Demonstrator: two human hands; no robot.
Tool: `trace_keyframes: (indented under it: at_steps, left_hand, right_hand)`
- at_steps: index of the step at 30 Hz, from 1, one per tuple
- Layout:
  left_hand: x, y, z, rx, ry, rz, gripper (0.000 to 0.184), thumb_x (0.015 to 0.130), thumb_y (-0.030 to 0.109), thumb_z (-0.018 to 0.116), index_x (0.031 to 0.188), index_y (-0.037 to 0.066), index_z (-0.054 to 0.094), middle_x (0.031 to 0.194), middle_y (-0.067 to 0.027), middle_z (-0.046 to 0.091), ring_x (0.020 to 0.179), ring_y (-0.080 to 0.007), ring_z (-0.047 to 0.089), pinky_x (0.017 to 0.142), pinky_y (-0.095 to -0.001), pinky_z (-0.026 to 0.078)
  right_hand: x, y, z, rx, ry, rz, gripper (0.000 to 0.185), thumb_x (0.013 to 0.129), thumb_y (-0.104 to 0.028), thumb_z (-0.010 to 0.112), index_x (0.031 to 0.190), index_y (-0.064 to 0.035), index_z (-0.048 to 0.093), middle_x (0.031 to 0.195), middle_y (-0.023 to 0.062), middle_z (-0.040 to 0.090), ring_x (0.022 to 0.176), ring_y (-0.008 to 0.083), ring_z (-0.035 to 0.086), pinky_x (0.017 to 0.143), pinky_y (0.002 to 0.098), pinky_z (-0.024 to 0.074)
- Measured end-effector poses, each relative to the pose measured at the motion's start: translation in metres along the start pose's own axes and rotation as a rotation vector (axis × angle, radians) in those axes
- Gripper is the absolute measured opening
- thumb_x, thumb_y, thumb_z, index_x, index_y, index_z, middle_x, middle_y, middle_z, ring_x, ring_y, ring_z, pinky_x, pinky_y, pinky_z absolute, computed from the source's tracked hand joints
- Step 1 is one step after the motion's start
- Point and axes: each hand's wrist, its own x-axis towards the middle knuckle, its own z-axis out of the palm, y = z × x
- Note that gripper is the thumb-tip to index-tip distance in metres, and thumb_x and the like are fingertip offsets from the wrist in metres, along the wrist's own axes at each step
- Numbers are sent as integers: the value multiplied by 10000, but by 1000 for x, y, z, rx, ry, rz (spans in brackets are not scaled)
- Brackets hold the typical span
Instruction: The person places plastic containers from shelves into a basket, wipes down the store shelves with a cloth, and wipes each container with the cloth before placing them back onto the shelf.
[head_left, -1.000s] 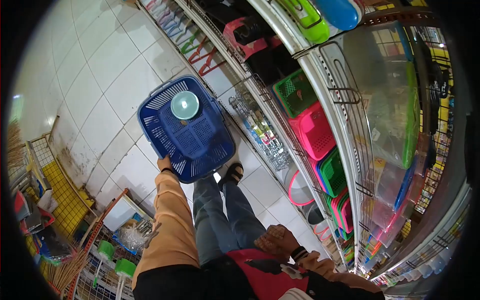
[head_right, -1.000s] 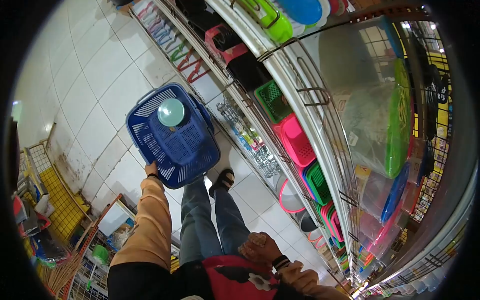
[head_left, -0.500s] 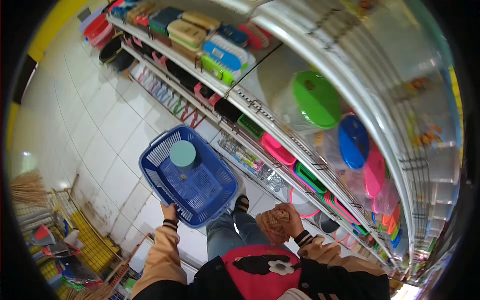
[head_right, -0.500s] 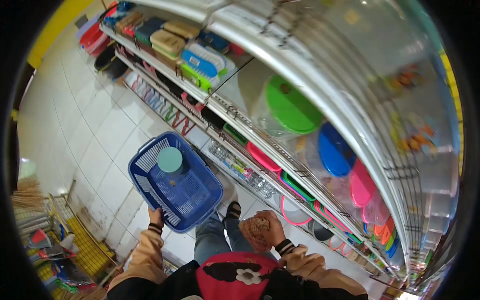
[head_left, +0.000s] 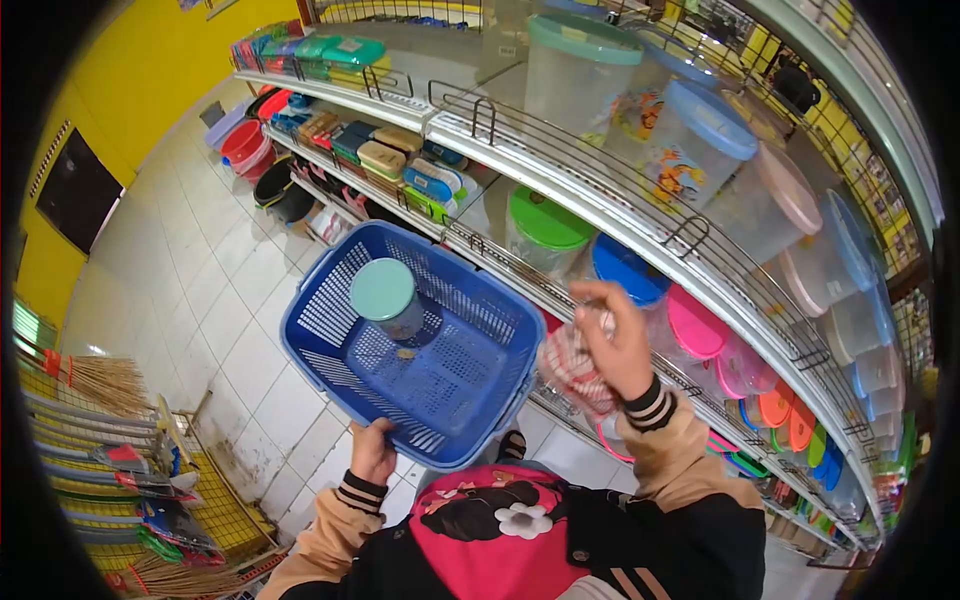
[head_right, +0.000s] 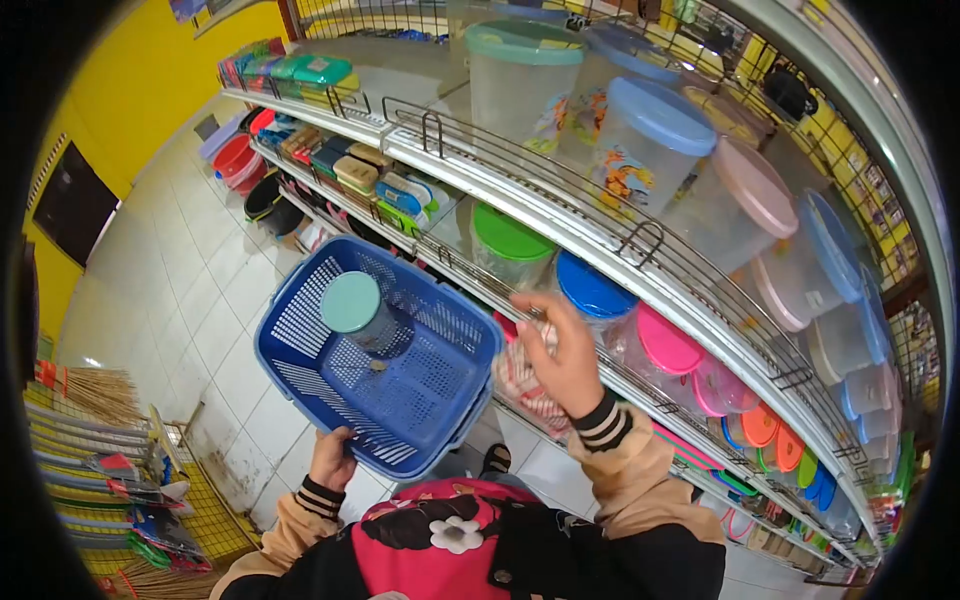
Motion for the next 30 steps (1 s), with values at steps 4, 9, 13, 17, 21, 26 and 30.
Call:
trace_keyframes:
  at_steps: [4,9,13,17,21,26,30]
  left_hand:
    - [-5,-7,25,-45,-57,-30,418,666,-147,419,1054,-13,497,938,-98,579,843,-258,576,768,-389,500]
    - [-1,-7,41,-116,-77,-182,410,663,-165,433,1045,-25,480,930,-95,572,799,-253,576,717,-359,483]
    - [12,-15,43,-104,-133,-230,383,697,-153,414,1057,-38,472,948,-128,568,827,-280,572,759,-420,484]
    - [1,10,61,-83,-185,-386,352,706,-147,407,1032,-64,508,952,-131,581,861,-285,575,813,-459,482]
    - [12,10,55,-25,-261,-358,321,718,-135,410,1025,-86,490,957,-151,573,857,-286,592,780,-435,515]
    - [19,14,48,58,-255,-406,302,730,-119,413,1026,-87,469,947,-158,568,817,-297,601,721,-456,545]
    - [31,8,42,116,-261,-390,288,736,-102,428,1021,-80,463,950,-160,565,810,-301,605,711,-462,548]
  right_hand:
    - [44,-93,-21,-423,230,-368,422,771,-170,633,1147,-15,519,1103,172,544,983,325,549,852,342,426]
    - [129,-122,-18,-739,480,-452,421,767,-246,636,1114,-24,544,1071,192,556,936,344,561,807,382,456]
    - [119,-131,1,-685,276,-228,310,753,-309,658,877,-28,614,869,181,581,765,342,570,700,381,459]
    - [65,-90,33,-112,185,25,348,731,-330,702,747,-3,583,725,115,528,644,219,540,608,304,435]
    - [19,-41,71,-190,284,48,287,750,-271,695,752,-6,585,751,101,506,711,213,507,671,293,409]
    - [-19,-1,107,-193,359,136,258,758,-249,687,755,-12,582,752,105,490,733,226,487,689,304,395]
    - [-40,19,117,-164,376,191,237,771,-253,677,779,-33,591,768,100,494,762,224,481,735,311,390]
